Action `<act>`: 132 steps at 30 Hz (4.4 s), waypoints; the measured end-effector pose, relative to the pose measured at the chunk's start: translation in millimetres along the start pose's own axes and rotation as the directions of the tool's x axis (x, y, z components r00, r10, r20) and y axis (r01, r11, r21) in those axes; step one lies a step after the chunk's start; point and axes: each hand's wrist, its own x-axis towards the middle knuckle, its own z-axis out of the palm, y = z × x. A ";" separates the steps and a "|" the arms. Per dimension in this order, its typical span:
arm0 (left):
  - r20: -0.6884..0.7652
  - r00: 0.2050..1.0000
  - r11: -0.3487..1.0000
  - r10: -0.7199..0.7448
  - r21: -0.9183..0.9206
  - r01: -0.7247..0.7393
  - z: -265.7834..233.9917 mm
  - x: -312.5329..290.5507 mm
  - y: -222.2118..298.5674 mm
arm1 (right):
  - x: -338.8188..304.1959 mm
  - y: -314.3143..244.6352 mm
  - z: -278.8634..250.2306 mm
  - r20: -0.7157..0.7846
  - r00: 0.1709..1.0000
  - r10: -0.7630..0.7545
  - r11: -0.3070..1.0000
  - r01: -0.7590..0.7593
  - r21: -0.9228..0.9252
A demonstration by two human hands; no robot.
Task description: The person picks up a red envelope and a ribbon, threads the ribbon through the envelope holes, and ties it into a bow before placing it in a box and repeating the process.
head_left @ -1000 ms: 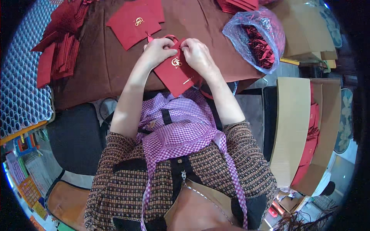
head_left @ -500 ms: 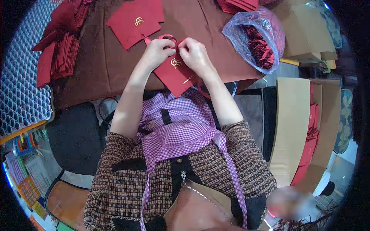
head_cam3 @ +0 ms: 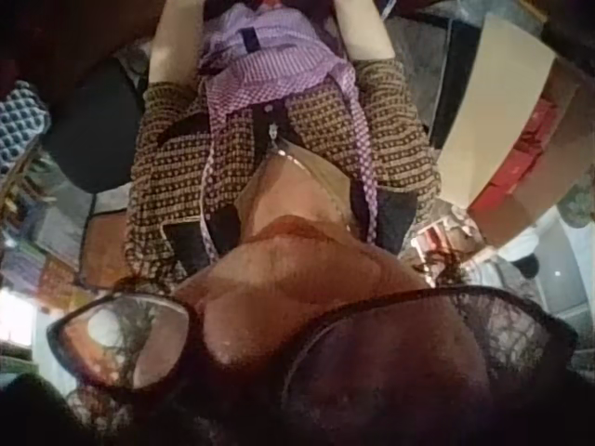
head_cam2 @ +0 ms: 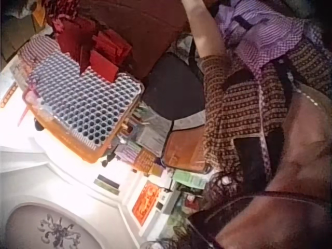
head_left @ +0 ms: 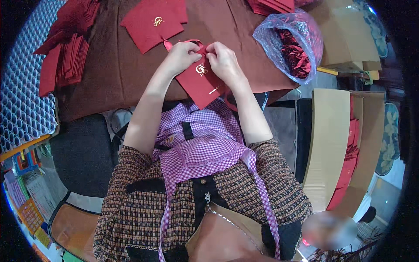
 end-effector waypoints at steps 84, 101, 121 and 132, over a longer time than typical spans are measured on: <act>0.157 0.968 0.978 0.195 -0.110 -0.179 -11.4 -40.8 26.3 | -17.4 -23.0 -46.8 0.192 0.981 -0.012 0.989 0.040 -0.141; 0.138 0.987 0.923 -0.086 -0.362 0.131 -3.1 -40.3 4.1 | -53.6 2.6 -99.6 0.183 0.983 -0.009 -0.133 -0.183 0.974; 0.126 0.989 0.940 -0.076 -0.323 0.113 -1.8 -40.2 3.6 | -53.5 -32.9 -45.8 0.000 0.996 -0.087 0.967 0.085 0.241; 0.084 0.995 0.945 -0.059 -0.317 0.083 0.7 -42.8 3.1 | -44.9 -26.1 -5.2 -0.093 0.995 -0.041 0.999 0.040 -0.009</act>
